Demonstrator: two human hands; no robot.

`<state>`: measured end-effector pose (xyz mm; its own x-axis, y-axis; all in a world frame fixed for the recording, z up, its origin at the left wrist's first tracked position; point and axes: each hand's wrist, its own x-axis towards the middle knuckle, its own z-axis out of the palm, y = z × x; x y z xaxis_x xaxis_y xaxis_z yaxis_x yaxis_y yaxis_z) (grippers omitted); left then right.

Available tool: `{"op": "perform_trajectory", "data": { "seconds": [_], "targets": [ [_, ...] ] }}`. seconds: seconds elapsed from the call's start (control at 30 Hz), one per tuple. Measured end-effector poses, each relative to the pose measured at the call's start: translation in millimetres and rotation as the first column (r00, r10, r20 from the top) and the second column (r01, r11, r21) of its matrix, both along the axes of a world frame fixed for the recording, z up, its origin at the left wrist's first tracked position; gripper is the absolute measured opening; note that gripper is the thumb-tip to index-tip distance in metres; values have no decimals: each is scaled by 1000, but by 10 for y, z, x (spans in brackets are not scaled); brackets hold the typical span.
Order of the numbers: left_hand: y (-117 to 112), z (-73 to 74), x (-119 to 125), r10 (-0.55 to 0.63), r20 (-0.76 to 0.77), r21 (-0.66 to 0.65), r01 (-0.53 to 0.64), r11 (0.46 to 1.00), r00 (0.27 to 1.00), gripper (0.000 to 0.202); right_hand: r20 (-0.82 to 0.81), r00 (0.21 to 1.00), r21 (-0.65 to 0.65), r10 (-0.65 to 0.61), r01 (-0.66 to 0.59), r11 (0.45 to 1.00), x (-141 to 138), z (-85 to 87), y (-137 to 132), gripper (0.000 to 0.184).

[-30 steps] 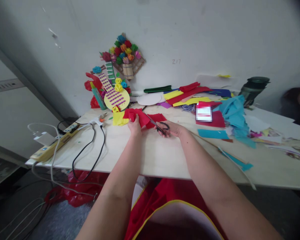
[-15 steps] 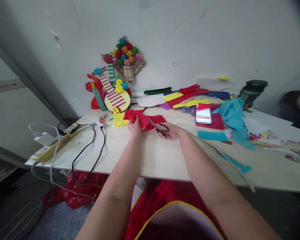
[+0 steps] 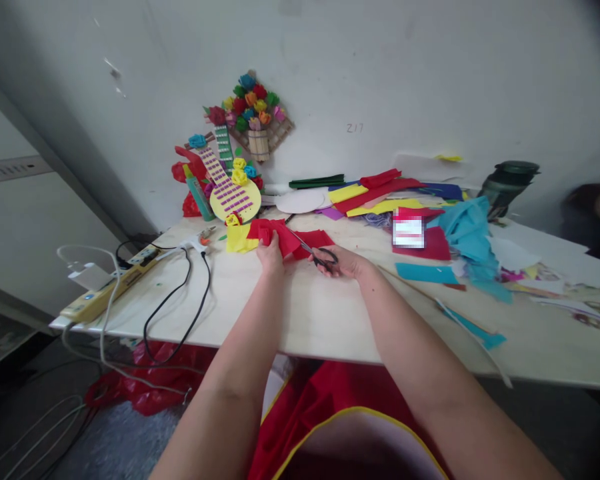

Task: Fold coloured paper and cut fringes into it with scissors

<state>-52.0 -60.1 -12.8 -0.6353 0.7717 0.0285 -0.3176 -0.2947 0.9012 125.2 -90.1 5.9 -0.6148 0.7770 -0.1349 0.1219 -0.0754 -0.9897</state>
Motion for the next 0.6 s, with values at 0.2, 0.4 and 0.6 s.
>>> {"op": "perform_trajectory", "data": {
  "seconds": [0.2,0.4,0.6],
  "targets": [
    [43,-36,3,-2,-15,4,2,1000,1000,18,-27,1000,-26,-8,7,1000,7,-32,20,44],
    [67,-51,-11,-13,-32,2,13,1000,999,19,-39,999,-23,-2,1,1000,13,-71,59,47],
    [40,-26,-6,-1,-21,-6,1,1000,1000,20,-35,999,-31,-4,3,1000,7,-74,62,49]
  ]
}}
